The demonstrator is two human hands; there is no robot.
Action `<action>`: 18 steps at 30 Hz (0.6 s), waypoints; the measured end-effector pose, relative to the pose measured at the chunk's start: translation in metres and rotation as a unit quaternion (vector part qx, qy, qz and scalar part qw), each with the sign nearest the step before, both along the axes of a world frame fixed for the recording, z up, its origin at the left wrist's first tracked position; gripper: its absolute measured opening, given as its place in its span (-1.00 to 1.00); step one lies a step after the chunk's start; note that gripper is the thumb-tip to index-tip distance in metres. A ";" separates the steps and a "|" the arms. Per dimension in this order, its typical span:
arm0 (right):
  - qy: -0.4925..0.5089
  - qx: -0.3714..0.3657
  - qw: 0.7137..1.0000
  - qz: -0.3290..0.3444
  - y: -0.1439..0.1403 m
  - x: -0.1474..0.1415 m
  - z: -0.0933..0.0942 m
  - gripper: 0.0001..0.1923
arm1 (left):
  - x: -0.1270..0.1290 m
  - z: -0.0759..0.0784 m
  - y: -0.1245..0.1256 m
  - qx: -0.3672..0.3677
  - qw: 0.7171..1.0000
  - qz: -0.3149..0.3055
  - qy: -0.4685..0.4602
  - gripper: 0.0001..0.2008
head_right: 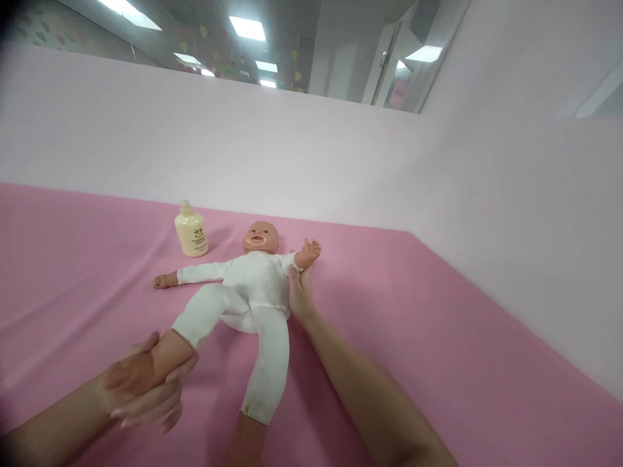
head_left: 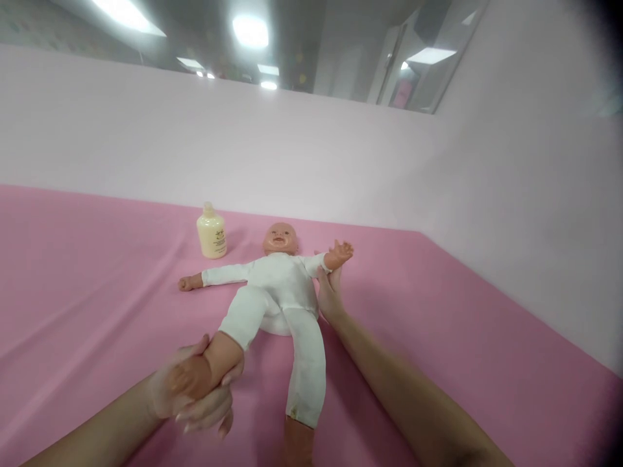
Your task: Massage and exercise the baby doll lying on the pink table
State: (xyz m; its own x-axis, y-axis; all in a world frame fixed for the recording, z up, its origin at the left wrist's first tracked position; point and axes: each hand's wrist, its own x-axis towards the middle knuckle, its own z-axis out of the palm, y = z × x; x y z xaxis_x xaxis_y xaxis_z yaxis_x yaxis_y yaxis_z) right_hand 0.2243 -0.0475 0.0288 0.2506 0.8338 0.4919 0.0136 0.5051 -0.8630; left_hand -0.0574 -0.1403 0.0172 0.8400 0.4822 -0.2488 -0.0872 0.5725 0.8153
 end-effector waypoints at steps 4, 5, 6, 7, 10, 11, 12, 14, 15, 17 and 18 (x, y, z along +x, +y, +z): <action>-0.146 0.027 0.987 0.055 -0.007 -0.002 0.001 -0.44 | 0.009 0.019 -0.001 -0.078 0.984 0.066 -0.148 -0.43; -0.184 0.038 0.980 0.067 -0.008 -0.001 0.001 -0.47 | 0.010 0.021 -0.001 -0.091 0.979 0.079 -0.166 -0.45; -0.228 0.055 0.969 0.078 -0.009 0.000 0.001 -0.49 | 0.010 0.022 -0.001 -0.099 0.976 0.087 -0.173 -0.46; -0.275 0.074 0.955 0.087 -0.009 0.001 0.002 -0.52 | 0.010 0.022 -0.001 -0.104 0.975 0.092 -0.175 -0.46; -0.396 0.130 0.904 0.099 -0.009 0.002 0.002 -0.57 | 0.010 0.017 0.002 -0.113 0.974 0.098 -0.168 -0.44; -0.418 0.141 0.892 0.096 -0.009 0.002 0.002 -0.56 | 0.010 0.015 0.002 -0.114 0.975 0.097 -0.165 -0.44; -0.433 0.148 0.885 0.092 -0.008 0.002 0.002 -0.56 | 0.010 0.013 0.003 -0.115 0.975 0.095 -0.163 -0.44; -0.447 0.156 0.877 0.081 -0.007 0.002 0.001 -0.55 | 0.010 0.011 0.004 -0.116 0.976 0.094 -0.160 -0.45; -0.452 0.158 0.874 0.077 -0.007 0.002 0.001 -0.54 | 0.010 0.011 0.005 -0.116 0.976 0.094 -0.159 -0.45; -0.460 0.162 0.870 0.072 -0.008 0.002 0.000 -0.53 | 0.010 0.011 0.004 -0.112 0.977 0.093 -0.157 -0.46; -0.463 0.163 0.868 0.071 -0.008 0.002 0.001 -0.53 | 0.011 0.012 0.004 -0.110 0.977 0.092 -0.156 -0.46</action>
State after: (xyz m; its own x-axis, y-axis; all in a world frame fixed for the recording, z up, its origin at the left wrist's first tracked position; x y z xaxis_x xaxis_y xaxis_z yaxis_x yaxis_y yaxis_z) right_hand 0.2261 -0.0559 0.0294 -0.4717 0.6029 0.6435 0.5435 0.7734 -0.3262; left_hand -0.0469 -0.1362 0.0288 0.7951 0.5965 -0.1096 -0.4300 0.6819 0.5917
